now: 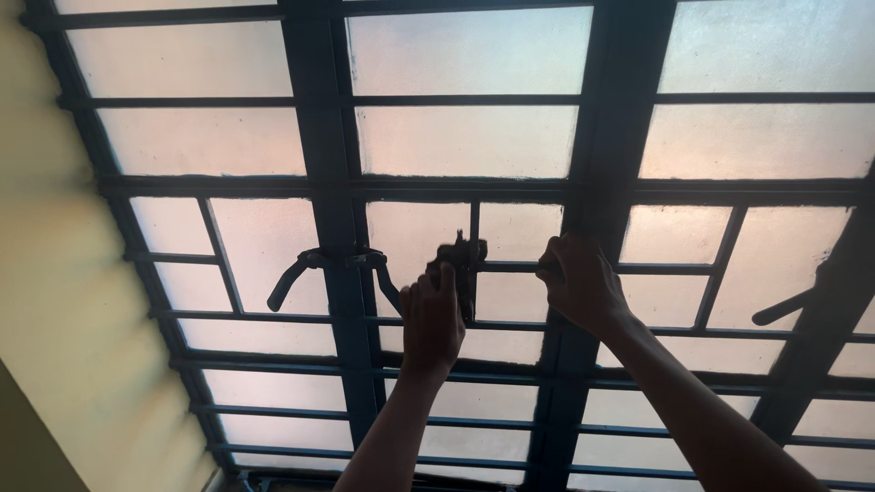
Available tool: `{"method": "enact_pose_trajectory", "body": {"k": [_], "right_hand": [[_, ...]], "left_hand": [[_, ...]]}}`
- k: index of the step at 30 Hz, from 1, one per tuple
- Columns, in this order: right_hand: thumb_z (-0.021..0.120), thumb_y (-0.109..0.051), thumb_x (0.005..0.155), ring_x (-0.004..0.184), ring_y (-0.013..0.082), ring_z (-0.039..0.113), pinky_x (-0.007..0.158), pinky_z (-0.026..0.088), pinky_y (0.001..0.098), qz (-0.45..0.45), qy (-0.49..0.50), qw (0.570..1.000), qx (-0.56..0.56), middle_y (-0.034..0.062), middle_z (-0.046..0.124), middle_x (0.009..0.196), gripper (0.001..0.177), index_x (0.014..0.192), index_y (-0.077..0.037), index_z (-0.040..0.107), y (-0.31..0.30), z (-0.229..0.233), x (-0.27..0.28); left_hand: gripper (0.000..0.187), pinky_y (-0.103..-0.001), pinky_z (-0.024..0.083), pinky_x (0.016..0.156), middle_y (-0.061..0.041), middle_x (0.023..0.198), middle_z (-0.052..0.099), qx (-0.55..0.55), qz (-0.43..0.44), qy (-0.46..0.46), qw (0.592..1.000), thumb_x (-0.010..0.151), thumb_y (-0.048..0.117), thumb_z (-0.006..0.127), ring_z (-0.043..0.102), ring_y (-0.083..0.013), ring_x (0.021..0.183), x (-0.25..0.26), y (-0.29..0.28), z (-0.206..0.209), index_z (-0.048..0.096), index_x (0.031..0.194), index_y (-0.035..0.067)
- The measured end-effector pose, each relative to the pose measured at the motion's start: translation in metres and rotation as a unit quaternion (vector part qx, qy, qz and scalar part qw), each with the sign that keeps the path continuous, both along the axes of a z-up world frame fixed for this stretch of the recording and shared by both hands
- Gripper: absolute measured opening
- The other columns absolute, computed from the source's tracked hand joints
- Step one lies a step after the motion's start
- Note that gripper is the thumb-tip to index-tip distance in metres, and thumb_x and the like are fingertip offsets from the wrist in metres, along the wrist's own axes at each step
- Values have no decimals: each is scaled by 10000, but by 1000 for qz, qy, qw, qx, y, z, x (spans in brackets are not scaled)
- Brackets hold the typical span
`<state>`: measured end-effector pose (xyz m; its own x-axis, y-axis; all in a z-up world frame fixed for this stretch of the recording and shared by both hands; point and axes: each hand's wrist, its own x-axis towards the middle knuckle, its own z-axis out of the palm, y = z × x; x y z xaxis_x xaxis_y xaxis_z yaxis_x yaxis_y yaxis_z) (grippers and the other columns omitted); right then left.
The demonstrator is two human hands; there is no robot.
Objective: The person wipes the horizontal bars and frames of a window with a cloth held in the right hand.
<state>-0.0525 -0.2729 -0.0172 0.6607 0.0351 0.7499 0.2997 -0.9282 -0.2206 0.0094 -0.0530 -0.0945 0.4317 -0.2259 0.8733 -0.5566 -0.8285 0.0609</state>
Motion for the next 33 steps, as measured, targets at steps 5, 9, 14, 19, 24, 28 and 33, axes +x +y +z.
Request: {"method": "enact_pose_trajectory", "body": {"k": [5, 9, 14, 19, 24, 28, 33], "right_hand": [[816, -86, 811, 909, 249, 605, 750, 538, 406, 5, -34, 999, -22, 96, 628, 867, 163, 813, -46, 657, 1, -3, -1], [794, -128, 855, 914, 225, 641, 781, 557, 389, -29, 31, 999, 4, 77, 648, 898, 147, 845, -63, 663, 2, 1, -1], [798, -119, 839, 988, 259, 603, 778, 558, 406, -29, 14, 999, -1, 103, 641, 959, 151, 850, -55, 662, 5, -1, -1], [804, -91, 812, 1034, 279, 587, 778, 553, 417, -26, 3, 1000, -6, 109, 652, 946, 155, 854, -37, 665, 5, 0, -2], [783, -127, 864, 912, 235, 657, 774, 579, 387, -34, 49, 998, 15, 93, 664, 914, 130, 875, -57, 674, 6, 1, -1], [786, -132, 862, 903, 230, 649, 741, 574, 387, -35, 40, 998, 19, 95, 636, 922, 151, 878, -52, 658, 4, 1, 0], [792, -114, 834, 1020, 258, 588, 782, 557, 408, -22, 1, 1000, -5, 90, 634, 934, 145, 855, -58, 660, 4, -3, -1]], "left_hand": [[572, -470, 515, 920, -228, 1014, 623, 63, -22, 1, 998, 865, 33, 740, 667, -297, 948, -12, 21, -9, 476, 1370, -12], [617, -468, 515, 965, -204, 1019, 639, 137, 1, 11, 991, 813, -10, 753, 668, -285, 975, -19, 35, 3, 492, 1372, 26], [567, -468, 531, 918, -244, 1062, 663, 111, -17, -29, 993, 815, 39, 776, 667, -327, 1017, -9, 52, 32, 539, 1330, 30], [482, -417, 582, 838, -227, 1058, 680, 66, 19, 13, 998, 887, 28, 749, 701, -290, 930, 1, 55, 34, 555, 1326, -8], [431, -357, 622, 759, -242, 1061, 693, 77, 43, 25, 996, 886, 32, 758, 746, -261, 853, -9, 30, -5, 582, 1270, -55], [462, -349, 624, 753, -241, 1055, 692, 51, 31, 44, 997, 845, 26, 769, 747, -267, 871, -9, 25, -6, 585, 1262, -52], [503, -359, 618, 742, -235, 1067, 678, 24, 23, 60, 998, 832, 60, 770, 739, -274, 871, -14, 44, -3, 556, 1275, -47]]}}
